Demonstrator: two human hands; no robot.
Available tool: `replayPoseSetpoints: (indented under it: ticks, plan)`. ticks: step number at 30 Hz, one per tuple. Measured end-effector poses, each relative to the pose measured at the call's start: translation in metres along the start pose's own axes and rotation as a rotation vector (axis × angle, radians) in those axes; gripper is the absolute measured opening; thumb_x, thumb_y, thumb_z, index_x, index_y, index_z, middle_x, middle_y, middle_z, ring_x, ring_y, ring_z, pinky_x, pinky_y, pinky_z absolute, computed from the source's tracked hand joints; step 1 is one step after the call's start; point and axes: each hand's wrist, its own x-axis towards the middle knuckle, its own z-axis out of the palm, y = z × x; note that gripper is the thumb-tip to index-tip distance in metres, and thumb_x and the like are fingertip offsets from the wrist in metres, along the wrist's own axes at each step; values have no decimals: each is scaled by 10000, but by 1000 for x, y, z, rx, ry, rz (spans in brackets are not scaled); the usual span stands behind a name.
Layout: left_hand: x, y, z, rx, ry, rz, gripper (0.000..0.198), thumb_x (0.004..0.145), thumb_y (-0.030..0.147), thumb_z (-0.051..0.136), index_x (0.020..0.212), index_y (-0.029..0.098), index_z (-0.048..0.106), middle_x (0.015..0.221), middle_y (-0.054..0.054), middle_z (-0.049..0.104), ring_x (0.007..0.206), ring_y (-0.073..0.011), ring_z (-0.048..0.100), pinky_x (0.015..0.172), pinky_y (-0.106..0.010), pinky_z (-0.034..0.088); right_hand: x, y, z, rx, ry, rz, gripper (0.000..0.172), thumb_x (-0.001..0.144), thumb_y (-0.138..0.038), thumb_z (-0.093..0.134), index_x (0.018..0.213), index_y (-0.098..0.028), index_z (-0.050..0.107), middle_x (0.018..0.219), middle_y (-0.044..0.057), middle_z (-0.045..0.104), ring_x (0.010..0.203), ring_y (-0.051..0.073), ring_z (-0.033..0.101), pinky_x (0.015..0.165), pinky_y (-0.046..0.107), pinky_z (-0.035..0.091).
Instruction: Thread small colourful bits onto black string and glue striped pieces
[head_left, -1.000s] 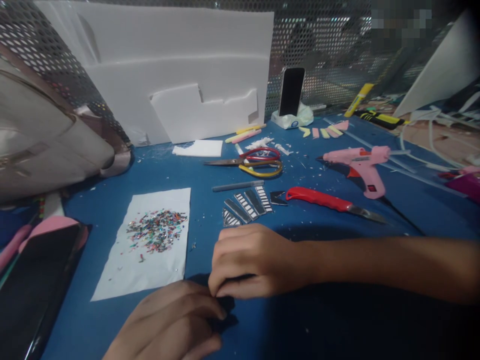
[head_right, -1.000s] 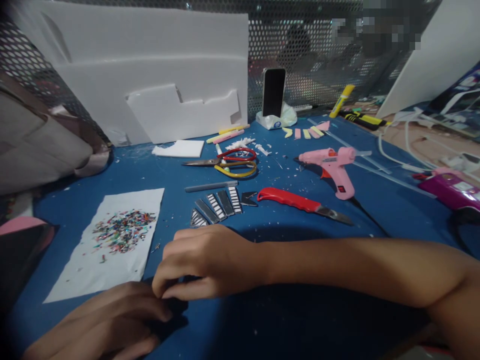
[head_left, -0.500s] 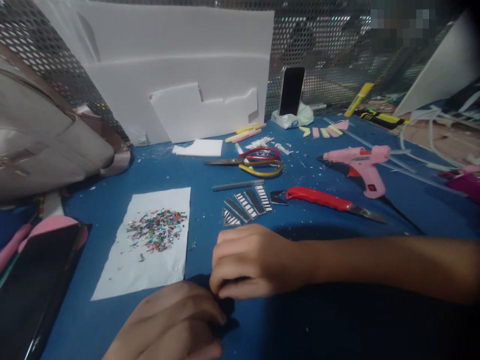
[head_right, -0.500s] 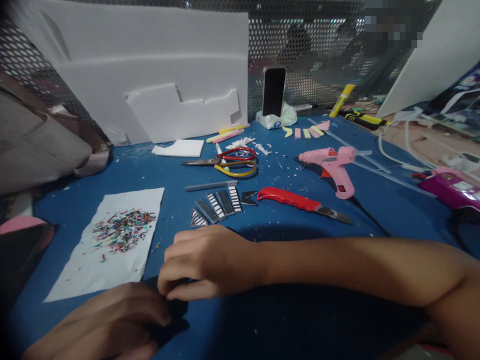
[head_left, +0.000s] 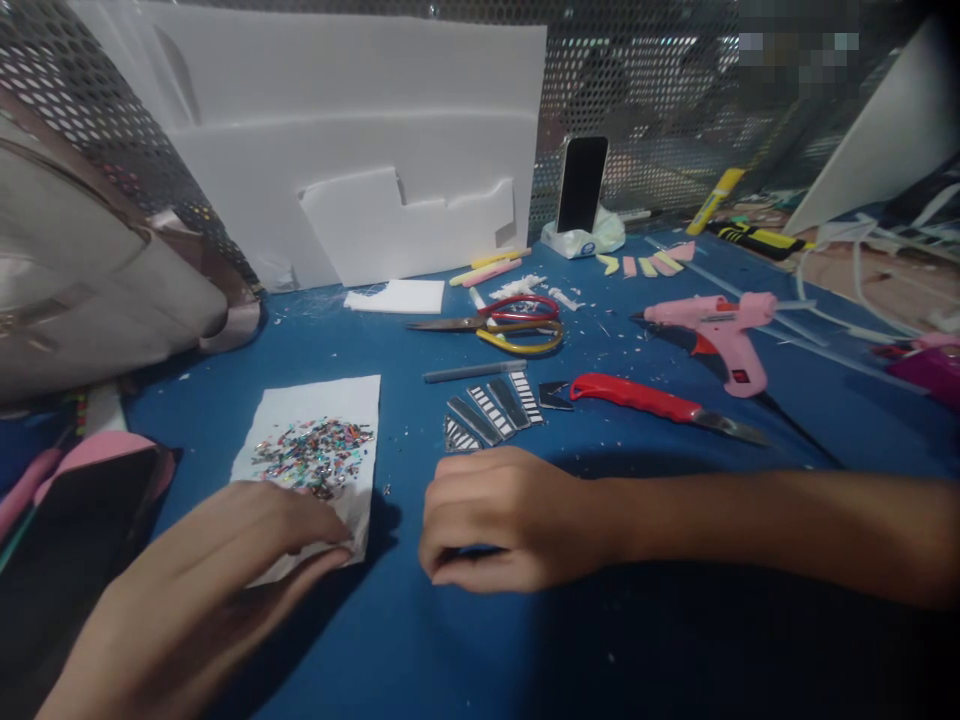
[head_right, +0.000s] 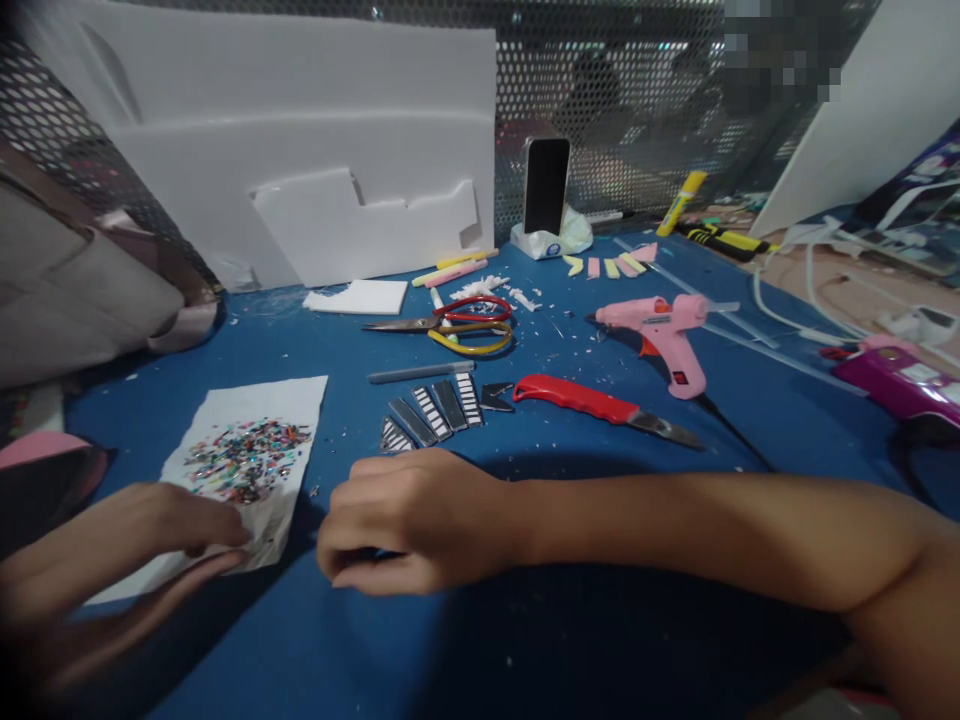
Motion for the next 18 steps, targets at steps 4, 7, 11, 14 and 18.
replayPoseSetpoints:
  ticks: [4, 7, 11, 14, 18]
  plan:
    - [11, -9, 4, -89, -183, 60, 69, 837, 259, 615, 880, 277, 666, 855, 8, 707, 788, -164, 658, 722, -244, 515, 0, -1, 1, 10, -3, 8, 161, 960, -224, 483, 898, -167, 620, 879, -1, 621, 829, 115, 498, 798, 222, 412]
    - [13, -9, 6, -115, -163, 13, 69, 841, 262, 587, 857, 262, 655, 854, 6, 703, 771, -159, 656, 707, -226, 512, 0, -1, 1, 17, -10, 13, 166, 964, -225, 473, 898, -169, 615, 880, 3, 623, 831, 117, 496, 795, 226, 410]
    - [11, -12, 0, -84, -150, -66, 85, 858, 263, 555, 848, 259, 639, 860, 21, 683, 790, -157, 639, 710, -213, 493, -1, -1, 1, 9, -34, 14, 160, 967, -218, 462, 908, -173, 605, 889, 11, 619, 843, 121, 489, 793, 229, 402]
    - [11, -19, -1, -90, -185, -32, 53, 838, 274, 593, 859, 259, 639, 829, 13, 679, 757, -160, 633, 693, -231, 495, 0, -1, 1, 2, -48, 16, 158, 969, -222, 456, 911, -178, 596, 892, 14, 615, 843, 122, 487, 792, 233, 399]
    - [13, -20, 5, -121, -222, -35, 58, 851, 284, 587, 851, 248, 632, 815, -6, 679, 742, -167, 638, 678, -261, 507, 0, 0, 0, 3, -54, 7, 156, 969, -223, 455, 914, -176, 593, 891, 15, 613, 850, 121, 489, 792, 233, 399]
